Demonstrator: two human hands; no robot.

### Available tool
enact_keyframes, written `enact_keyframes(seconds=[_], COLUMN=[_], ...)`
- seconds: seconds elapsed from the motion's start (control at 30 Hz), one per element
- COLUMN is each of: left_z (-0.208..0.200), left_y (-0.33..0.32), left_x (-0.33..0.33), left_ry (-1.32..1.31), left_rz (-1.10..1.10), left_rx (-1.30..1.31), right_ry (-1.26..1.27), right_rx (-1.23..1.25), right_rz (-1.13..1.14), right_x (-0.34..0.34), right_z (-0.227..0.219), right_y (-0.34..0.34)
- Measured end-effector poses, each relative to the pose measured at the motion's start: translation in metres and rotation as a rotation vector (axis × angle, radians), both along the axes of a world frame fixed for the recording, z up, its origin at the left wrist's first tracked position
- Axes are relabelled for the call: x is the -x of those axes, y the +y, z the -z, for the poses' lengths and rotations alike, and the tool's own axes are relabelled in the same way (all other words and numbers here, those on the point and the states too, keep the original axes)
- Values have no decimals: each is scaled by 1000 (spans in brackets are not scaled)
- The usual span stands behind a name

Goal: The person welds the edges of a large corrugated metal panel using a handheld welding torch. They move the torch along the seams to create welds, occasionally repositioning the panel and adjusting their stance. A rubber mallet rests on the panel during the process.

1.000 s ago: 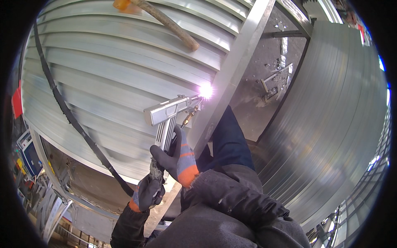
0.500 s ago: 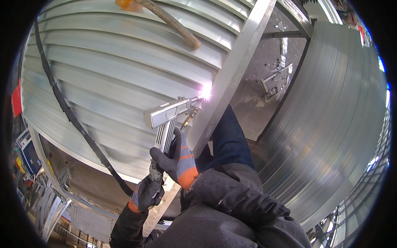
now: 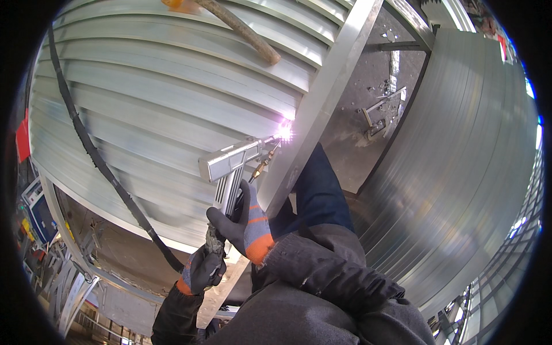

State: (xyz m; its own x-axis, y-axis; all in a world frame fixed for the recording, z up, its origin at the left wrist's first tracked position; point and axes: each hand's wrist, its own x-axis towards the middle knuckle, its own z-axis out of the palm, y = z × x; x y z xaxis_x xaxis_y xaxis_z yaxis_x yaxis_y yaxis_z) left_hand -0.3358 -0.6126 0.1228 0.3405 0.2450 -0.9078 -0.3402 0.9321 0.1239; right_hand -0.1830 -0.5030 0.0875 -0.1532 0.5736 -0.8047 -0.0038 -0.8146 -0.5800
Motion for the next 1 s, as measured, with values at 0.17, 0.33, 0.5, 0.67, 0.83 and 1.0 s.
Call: enact_keyframes(seconds=[0.17,0.33,0.5,0.67,0.83,1.0], left_z=[0,0,0,1,2,3], left_y=[-3,-8,-13,-20,-25,-29], left_x=[2,4,7,8,9,10], left_ry=[3,7,-12,-11,6,33], left_rz=[20,32,49,61,95,145], left_rx=[-7,-19,-68,-71,-106,-138], right_ry=[-2,-29,-17,-38,22,-2], right_rx=[7,23,10,-10,44,44], right_rz=[1,-20,-23,-36,-21,-52], right_x=[2,2,1,1,-1,0], right_z=[-1,0,3,3,-1,-5], right_y=[-5,-10,-18,-23,-22,-21])
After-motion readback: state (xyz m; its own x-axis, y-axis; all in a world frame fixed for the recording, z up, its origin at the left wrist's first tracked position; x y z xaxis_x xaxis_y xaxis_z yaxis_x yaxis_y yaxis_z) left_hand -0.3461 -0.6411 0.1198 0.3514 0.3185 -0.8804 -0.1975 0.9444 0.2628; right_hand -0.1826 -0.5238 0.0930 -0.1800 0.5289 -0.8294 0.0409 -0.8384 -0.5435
